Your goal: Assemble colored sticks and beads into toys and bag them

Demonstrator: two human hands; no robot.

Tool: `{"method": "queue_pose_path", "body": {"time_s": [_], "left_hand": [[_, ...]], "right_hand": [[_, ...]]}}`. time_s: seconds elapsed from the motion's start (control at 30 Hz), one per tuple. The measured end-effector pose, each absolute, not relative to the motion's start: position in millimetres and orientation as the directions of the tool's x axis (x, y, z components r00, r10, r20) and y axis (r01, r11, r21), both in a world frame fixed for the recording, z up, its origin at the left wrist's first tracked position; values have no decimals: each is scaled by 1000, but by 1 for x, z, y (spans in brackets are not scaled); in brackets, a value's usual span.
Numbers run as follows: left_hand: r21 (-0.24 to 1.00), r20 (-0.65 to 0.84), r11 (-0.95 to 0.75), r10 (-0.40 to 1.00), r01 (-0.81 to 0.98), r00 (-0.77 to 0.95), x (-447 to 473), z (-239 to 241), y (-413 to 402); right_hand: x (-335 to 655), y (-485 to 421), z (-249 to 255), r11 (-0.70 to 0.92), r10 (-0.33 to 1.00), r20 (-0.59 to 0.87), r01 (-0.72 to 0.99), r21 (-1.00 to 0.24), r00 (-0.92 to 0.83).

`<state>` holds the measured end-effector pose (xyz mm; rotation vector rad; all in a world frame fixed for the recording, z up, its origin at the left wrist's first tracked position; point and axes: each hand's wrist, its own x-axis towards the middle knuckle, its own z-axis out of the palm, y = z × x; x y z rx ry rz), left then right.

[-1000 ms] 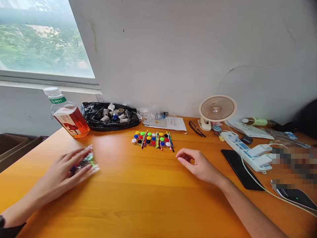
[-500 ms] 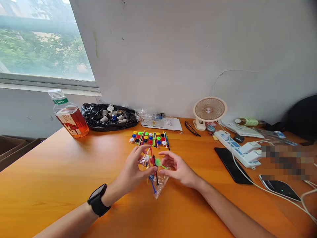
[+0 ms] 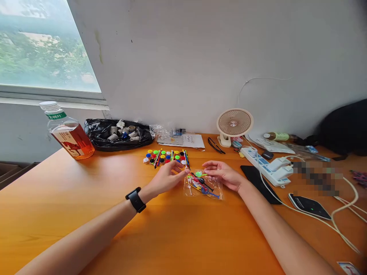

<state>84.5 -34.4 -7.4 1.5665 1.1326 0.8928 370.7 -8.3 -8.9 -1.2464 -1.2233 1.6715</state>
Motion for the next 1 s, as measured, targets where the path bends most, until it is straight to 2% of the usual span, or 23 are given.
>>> {"method": "queue_pose_path", "body": {"time_s": [0.13, 0.27, 0.33, 0.4, 0.53, 0.63, 0.7, 0.8, 0.9, 1.0], "left_hand": [[896, 49, -202, 930, 397, 363, 93, -17, -44], [903, 77, -230, 918, 364, 389, 95, -24, -49], [923, 94, -230, 913, 310, 397, 95, -26, -47], [933, 109, -229, 914, 276, 390, 94, -25, -44], [938, 89, -212, 911, 273, 403, 93, -13, -38], [894, 165, -322, 883, 313, 439, 95, 5, -34], [838, 233, -415, 859, 354, 456, 99, 19, -30], [809, 239, -445, 846, 383, 477, 109, 38, -22], [845, 265, -440, 838, 303, 477, 122, 53, -10], [861, 347, -478, 803, 175, 484, 134, 64, 3]], "right_hand": [[377, -10, -4, -219, 882, -223, 57, -974, -416], [381, -12, 2, -122, 880, -119, 22, -992, -459], [382, -11, 4, -93, 897, -77, -14, -996, -436], [385, -9, 5, -106, 906, -95, -3, -994, -412], [396, -3, 5, -191, 891, -237, 153, -970, -387], [405, 2, 0, -201, 884, -277, 230, -952, -376], [407, 6, -5, -179, 911, -248, 225, -958, -331], [406, 13, -14, -100, 969, -136, 178, -979, -205], [403, 19, -21, -18, 996, -29, 121, -993, -90], [401, 21, -25, -4, 998, -10, 92, -996, -61]]}}
